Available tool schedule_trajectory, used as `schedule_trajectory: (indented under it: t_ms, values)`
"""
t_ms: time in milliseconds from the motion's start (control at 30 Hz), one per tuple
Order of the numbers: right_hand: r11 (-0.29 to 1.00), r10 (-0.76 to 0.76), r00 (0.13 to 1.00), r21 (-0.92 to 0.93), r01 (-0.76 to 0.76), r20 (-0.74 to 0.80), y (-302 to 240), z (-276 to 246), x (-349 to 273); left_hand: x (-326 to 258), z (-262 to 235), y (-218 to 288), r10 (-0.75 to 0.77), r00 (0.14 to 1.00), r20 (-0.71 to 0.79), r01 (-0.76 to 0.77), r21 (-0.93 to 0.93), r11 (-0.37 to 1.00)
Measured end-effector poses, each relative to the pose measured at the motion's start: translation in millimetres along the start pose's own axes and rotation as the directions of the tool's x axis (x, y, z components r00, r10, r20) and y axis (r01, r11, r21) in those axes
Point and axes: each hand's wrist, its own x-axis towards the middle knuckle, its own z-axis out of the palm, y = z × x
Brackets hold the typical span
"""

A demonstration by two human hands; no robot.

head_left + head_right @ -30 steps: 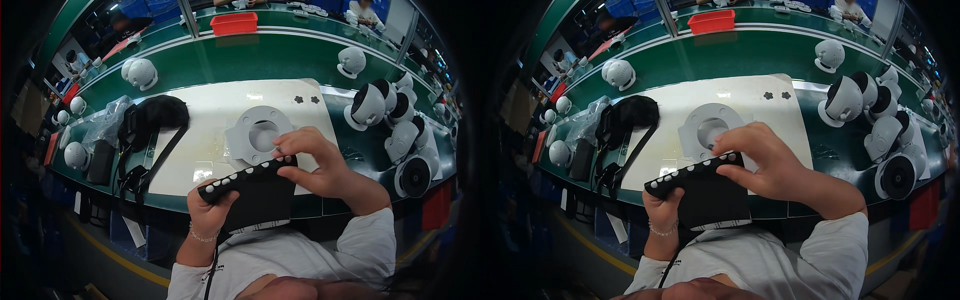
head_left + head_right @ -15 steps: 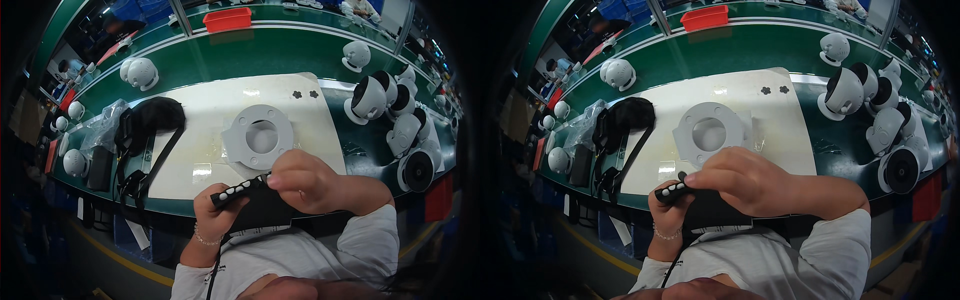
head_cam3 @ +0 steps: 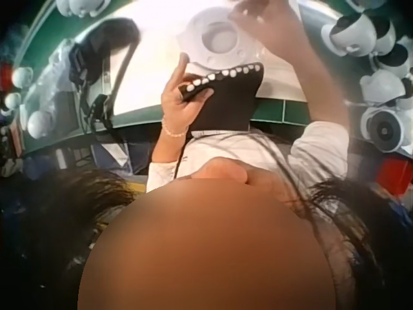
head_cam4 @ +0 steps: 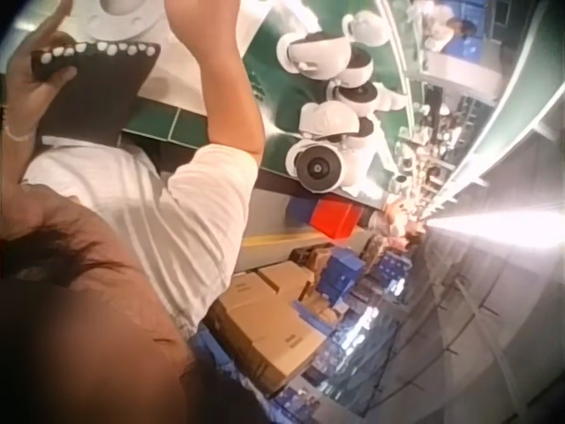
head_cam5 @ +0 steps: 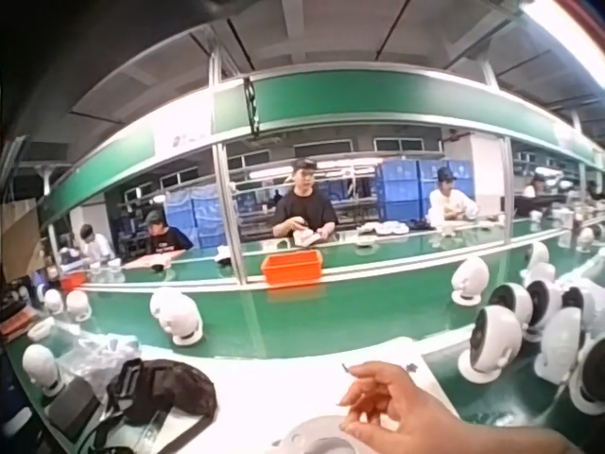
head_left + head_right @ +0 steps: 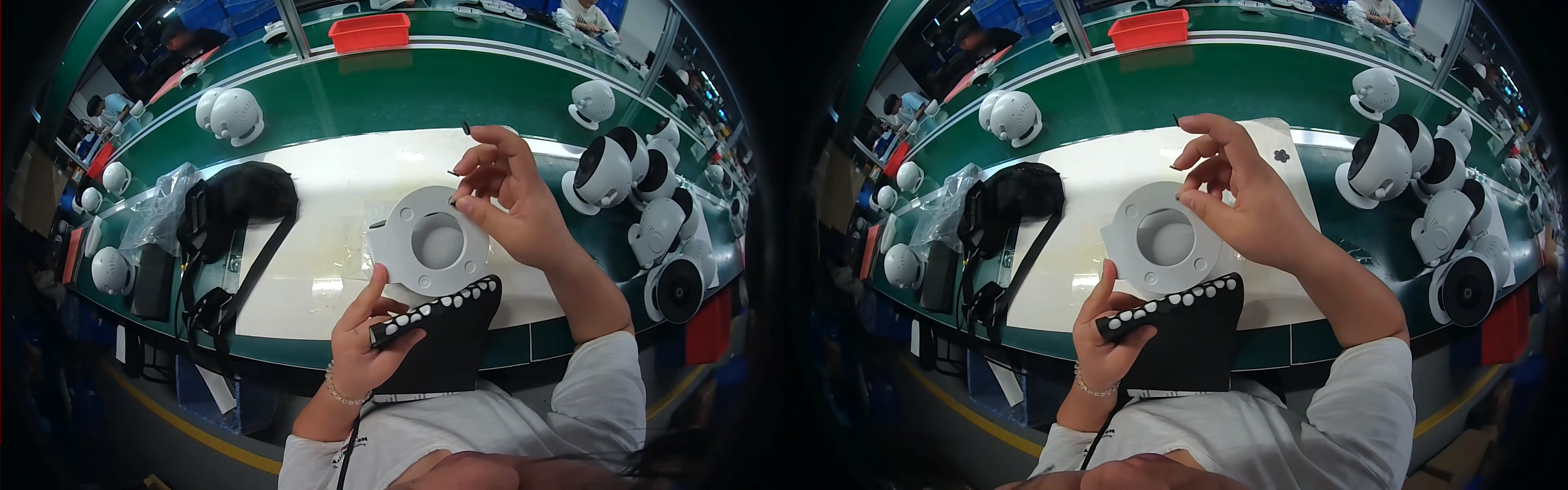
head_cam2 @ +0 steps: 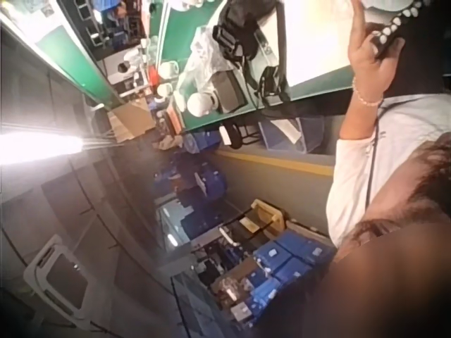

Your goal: Assemble small components into a plastic lighting fixture housing at a workstation.

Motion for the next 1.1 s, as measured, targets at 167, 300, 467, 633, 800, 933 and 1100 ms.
schedule_trajectory:
  t_ms: [167,300,467,633,800,933,1100]
  values:
    - [0.987,-0.024,0.998,0.154,0.032,-0.052,2.1,-3.0,1.0,3.0,-1.5,0.5,0.062,0.998,0.02,-0.063,0.072,0.995]
    - [0.988,0.061,0.998,0.144,-0.059,-0.007,0.9,-2.3,-0.6,3.4,-0.3,-1.6,0.081,0.997,0.016,-0.082,0.07,0.994]
    - [0.998,-0.021,0.999,-0.064,0.02,-0.024,0.4,0.3,-2.9,4.0,-0.2,-2.5,0.101,0.995,0.012,-0.102,0.085,0.991]
    - [0.78,-0.416,0.905,-0.474,0.408,0.094,5.1,0.1,-4.2,3.8,0.4,-4.4,0.105,0.994,0.005,-0.105,0.085,0.991]
    - [0.755,-0.354,0.923,-0.538,0.376,0.149,-9.4,-3.4,-5.0,2.8,0.3,-7.2,0.125,0.992,-0.008,-0.123,0.116,0.986]
    - [0.87,-0.3,0.949,-0.382,0.313,0.094,-12.7,3.5,9.7,1.7,1.7,-7.2,0.111,0.994,-0.003,-0.11,0.111,0.988]
    - [0.985,0.153,0.974,-0.109,-0.136,0.165,-22.1,25.1,21.2,3.3,0.2,-3.2,0.096,0.995,0.009,-0.097,0.12,0.988]
